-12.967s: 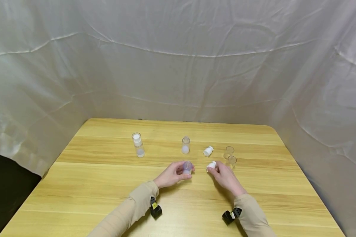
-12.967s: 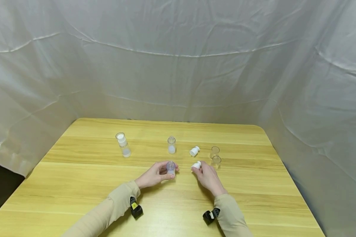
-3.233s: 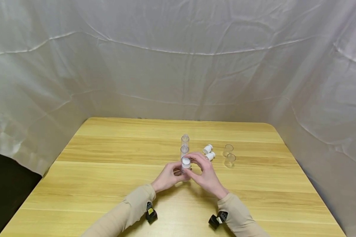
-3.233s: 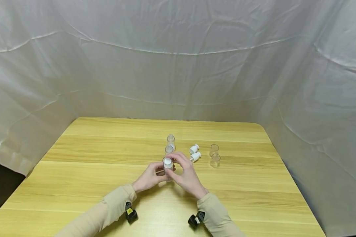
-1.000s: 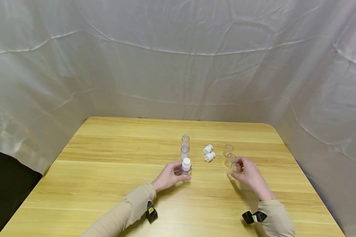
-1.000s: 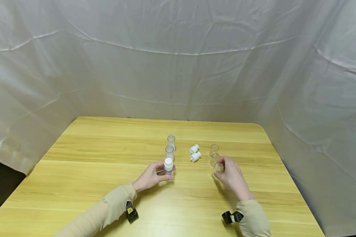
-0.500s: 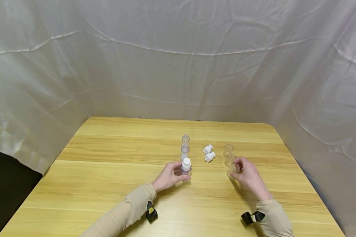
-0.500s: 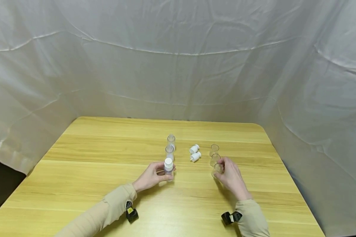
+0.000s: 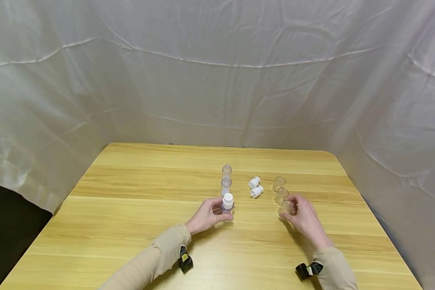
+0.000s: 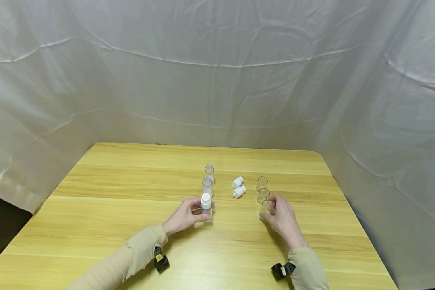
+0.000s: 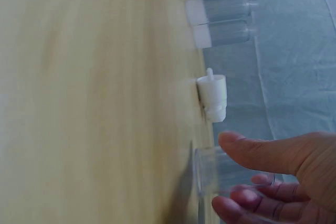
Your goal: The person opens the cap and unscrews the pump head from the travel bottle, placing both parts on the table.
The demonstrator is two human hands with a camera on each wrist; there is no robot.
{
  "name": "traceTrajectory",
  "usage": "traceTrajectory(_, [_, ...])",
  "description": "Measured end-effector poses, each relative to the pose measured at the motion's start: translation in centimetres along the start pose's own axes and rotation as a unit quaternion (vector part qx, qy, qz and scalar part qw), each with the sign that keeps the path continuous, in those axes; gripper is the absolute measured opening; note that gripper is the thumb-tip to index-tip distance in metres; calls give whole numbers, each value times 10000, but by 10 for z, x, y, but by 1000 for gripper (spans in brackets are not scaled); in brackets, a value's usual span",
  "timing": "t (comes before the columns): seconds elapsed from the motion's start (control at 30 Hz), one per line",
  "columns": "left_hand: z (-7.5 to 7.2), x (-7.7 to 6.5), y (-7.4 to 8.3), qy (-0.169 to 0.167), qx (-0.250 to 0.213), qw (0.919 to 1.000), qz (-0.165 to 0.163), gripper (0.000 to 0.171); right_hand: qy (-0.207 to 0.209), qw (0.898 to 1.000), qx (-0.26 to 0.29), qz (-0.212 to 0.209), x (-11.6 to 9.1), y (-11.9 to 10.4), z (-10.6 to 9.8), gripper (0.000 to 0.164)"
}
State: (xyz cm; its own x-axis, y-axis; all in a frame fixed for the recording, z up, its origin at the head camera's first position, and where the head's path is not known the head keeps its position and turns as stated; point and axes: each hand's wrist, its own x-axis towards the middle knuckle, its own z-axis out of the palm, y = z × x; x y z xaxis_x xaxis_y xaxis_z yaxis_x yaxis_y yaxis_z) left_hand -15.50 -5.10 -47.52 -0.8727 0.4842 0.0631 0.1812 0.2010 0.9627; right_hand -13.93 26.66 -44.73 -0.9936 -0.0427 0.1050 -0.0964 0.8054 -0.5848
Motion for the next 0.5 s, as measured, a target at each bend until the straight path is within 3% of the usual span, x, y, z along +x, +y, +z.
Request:
traceTrajectory(0.13, [0, 0, -2, -14, -4, 10000, 31, 48, -87, 9992, -176, 358, -8, 3, -4, 51])
traceTrajectory(0.23, [0, 0, -2, -19, -25, 10000, 16, 47, -206, 9981, -365, 452, -13, 3, -6, 44])
traceTrajectory(0.37, [0, 0, 0, -24, -51, 10000, 3, 47, -438, 9977, -415, 305, -16, -4, -1, 33])
traceTrajectory(0.5, [0, -1, 2, -3, -134, 9999, -51, 47, -624, 9979, -127, -111, -17, -17, 11, 27])
